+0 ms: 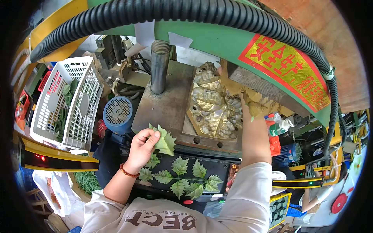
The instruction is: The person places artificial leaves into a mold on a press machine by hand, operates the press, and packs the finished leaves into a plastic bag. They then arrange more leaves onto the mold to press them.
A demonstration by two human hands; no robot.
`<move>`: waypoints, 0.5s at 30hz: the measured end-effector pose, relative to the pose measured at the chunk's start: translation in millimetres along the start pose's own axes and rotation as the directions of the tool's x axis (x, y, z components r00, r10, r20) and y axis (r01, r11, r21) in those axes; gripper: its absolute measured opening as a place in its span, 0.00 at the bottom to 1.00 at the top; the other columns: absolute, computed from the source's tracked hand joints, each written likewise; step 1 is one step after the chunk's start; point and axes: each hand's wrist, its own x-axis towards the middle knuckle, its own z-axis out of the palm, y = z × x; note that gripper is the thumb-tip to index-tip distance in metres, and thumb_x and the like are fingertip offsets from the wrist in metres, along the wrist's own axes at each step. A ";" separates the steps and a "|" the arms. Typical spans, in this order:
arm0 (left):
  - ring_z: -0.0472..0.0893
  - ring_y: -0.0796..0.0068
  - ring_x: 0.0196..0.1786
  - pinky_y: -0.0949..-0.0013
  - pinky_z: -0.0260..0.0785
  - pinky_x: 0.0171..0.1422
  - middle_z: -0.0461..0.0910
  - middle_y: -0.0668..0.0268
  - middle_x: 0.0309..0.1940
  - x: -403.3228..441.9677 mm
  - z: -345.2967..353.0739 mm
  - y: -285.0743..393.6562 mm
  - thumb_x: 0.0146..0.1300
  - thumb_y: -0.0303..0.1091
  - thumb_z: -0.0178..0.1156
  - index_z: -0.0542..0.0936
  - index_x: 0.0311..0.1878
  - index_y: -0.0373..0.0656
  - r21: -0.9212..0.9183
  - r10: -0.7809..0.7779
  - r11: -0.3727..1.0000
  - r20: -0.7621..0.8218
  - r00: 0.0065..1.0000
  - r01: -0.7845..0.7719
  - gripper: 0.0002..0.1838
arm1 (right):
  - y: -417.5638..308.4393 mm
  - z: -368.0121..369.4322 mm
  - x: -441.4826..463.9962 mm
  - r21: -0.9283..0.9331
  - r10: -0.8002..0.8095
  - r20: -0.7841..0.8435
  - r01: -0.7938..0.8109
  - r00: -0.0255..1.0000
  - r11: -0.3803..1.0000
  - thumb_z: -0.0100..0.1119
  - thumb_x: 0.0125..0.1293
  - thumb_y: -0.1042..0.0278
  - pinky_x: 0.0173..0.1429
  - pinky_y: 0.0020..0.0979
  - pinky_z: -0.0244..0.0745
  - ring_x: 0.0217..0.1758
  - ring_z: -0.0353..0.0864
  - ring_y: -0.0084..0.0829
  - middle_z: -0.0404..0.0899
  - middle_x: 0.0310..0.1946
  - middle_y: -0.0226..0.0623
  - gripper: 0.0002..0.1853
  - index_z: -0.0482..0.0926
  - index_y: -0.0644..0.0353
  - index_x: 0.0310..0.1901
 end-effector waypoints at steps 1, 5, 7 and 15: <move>0.60 0.88 0.22 0.83 0.54 0.27 0.69 0.79 0.19 0.3 1.1 3.9 0.64 0.30 0.62 0.77 0.27 0.41 0.044 0.046 0.998 0.002 0.999 -0.046 0.10 | 20.5 5.5 7.6 0.004 -0.042 -0.084 0.043 0.996 0.999 0.32 0.70 0.35 0.72 0.34 0.51 0.71 0.61 0.33 0.65 0.67 0.34 0.35 0.74 0.57 0.59; 0.61 0.88 0.23 0.83 0.55 0.27 0.70 0.78 0.20 2.4 9.1 9.2 0.64 0.30 0.62 0.78 0.28 0.40 0.177 0.158 0.972 0.006 0.987 -0.156 0.08 | -51.9 29.0 -90.8 0.393 -0.063 -0.121 0.106 0.991 0.914 0.58 0.63 0.66 0.51 0.30 0.72 0.46 0.75 0.26 0.79 0.43 0.32 0.17 0.75 0.63 0.52; 0.62 0.87 0.23 0.83 0.55 0.28 0.70 0.78 0.20 5.7 21.1 3.5 0.64 0.29 0.61 0.78 0.29 0.40 0.133 0.167 0.975 0.081 0.983 -0.177 0.08 | -77.7 67.9 -140.4 0.296 -0.496 -0.177 0.526 0.850 0.797 0.65 0.54 0.75 0.44 0.28 0.71 0.39 0.76 0.26 0.79 0.40 0.32 0.14 0.77 0.62 0.44; 0.62 0.87 0.24 0.83 0.57 0.30 0.70 0.78 0.21 1.0 13.5 2.1 0.66 0.29 0.59 0.77 0.30 0.40 -0.041 0.179 0.982 -0.066 0.982 -0.182 0.08 | -57.5 40.2 -105.6 0.251 -0.120 -0.498 0.275 0.859 0.928 0.57 0.63 0.77 0.41 0.26 0.72 0.34 0.77 0.27 0.80 0.32 0.31 0.05 0.79 0.61 0.40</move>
